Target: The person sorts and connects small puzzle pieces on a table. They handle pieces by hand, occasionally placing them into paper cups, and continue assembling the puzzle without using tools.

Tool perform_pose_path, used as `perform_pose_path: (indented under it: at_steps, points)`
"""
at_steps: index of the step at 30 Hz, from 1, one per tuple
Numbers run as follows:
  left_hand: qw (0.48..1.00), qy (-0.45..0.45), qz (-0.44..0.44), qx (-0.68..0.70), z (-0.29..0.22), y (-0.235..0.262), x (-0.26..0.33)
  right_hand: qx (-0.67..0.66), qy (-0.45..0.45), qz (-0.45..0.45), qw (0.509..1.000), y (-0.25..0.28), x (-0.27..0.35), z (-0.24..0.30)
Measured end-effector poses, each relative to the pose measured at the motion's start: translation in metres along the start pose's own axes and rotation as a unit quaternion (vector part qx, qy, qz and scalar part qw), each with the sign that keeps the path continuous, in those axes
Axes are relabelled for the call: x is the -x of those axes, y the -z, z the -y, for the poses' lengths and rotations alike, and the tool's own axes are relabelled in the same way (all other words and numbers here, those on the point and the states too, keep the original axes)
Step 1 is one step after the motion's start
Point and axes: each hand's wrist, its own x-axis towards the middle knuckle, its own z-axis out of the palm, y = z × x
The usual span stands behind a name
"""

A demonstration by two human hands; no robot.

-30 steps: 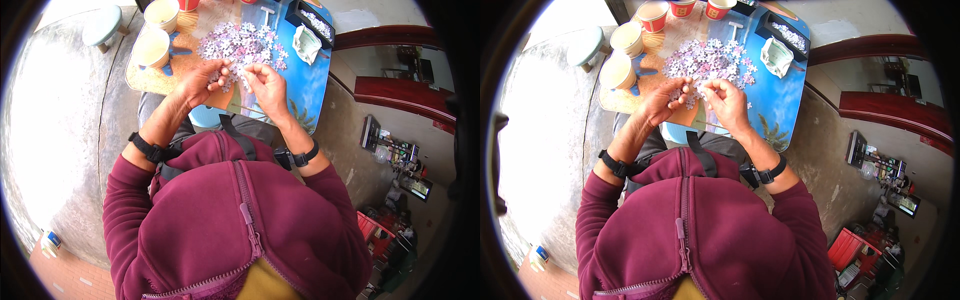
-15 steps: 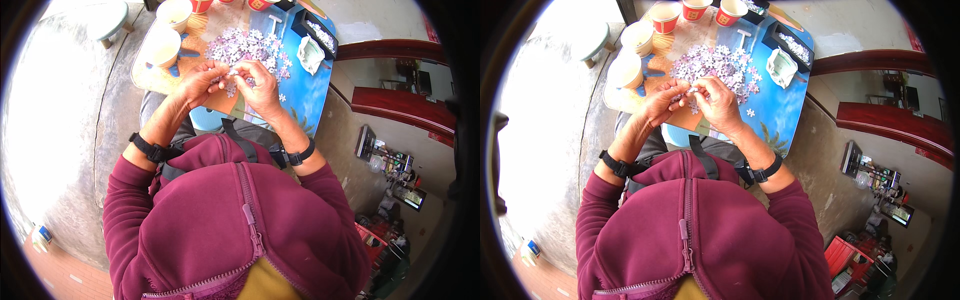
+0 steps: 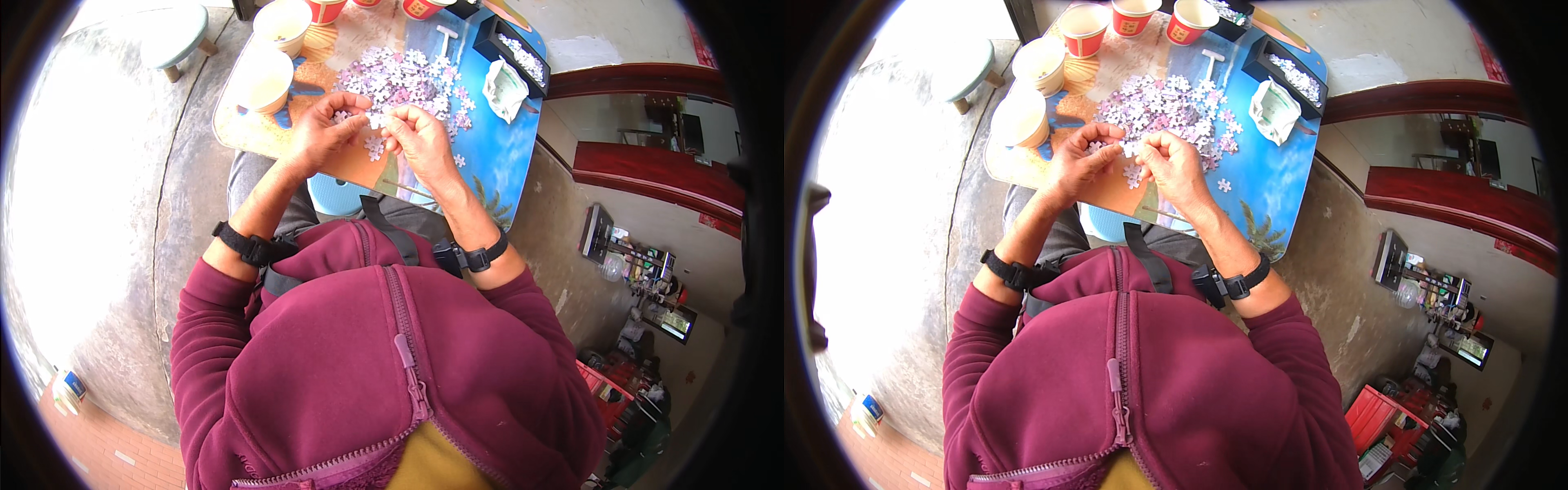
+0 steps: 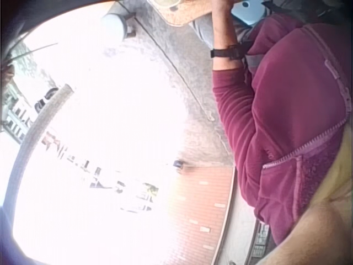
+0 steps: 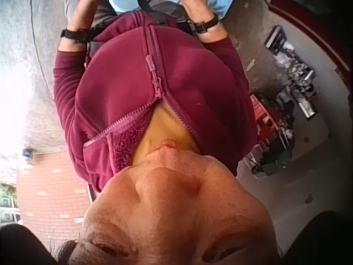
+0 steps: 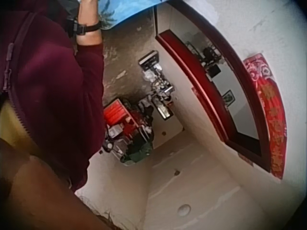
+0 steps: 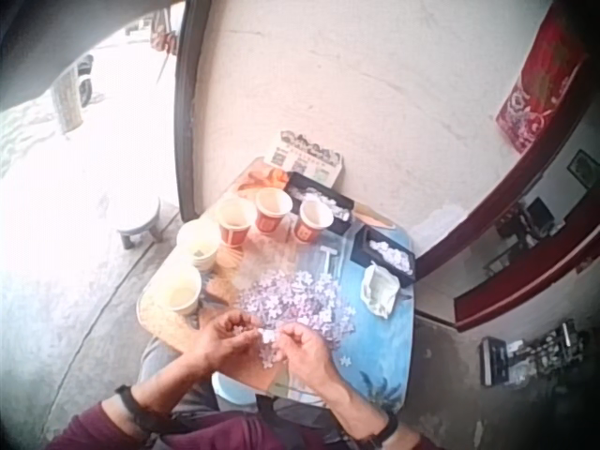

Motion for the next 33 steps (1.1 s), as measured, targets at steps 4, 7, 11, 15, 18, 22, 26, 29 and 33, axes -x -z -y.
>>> perform_pose_path:
  at_steps: [4, 7, 11, 15, 18, 22, 26, 29, 33]
  points:
    - [1.0, 0.005, -0.016, 0.007, 0.0, 0.002, -0.002, -0.051, -0.008, -0.037, 0.998, 0.004, -0.001, 0.0]
    - [0.999, 0.005, -0.024, 0.028, 0.0, 0.001, -0.004, -0.066, -0.006, -0.045, 0.997, 0.009, -0.001, 0.005]
    - [0.999, 0.013, -0.015, 0.045, -0.002, 0.004, -0.003, -0.09, -0.009, -0.048, 0.995, 0.011, -0.001, 0.01]
    - [0.999, 0.019, -0.01, 0.05, -0.004, 0.006, -0.003, -0.081, -0.014, -0.044, 0.996, 0.012, -0.005, 0.018]
    - [0.998, 0.019, -0.009, 0.065, -0.004, 0.007, -0.004, -0.077, -0.01, -0.043, 0.996, 0.013, -0.009, 0.025]
    - [0.997, 0.008, -0.018, 0.079, 0.0, 0.009, -0.003, -0.06, -0.015, -0.03, 0.998, 0.014, -0.018, 0.036]
    - [0.989, -0.02, -0.009, 0.147, 0.005, 0.013, -0.006, -0.035, -0.016, -0.009, 0.999, 0.013, -0.028, 0.046]
    - [0.985, -0.015, -0.001, 0.174, 0.006, 0.017, -0.008, -0.019, -0.012, 0.004, 1.0, 0.011, -0.037, 0.051]
    - [0.981, -0.018, -0.001, 0.193, 0.005, 0.017, -0.008, -0.01, -0.003, 0.023, 1.0, 0.007, -0.046, 0.056]
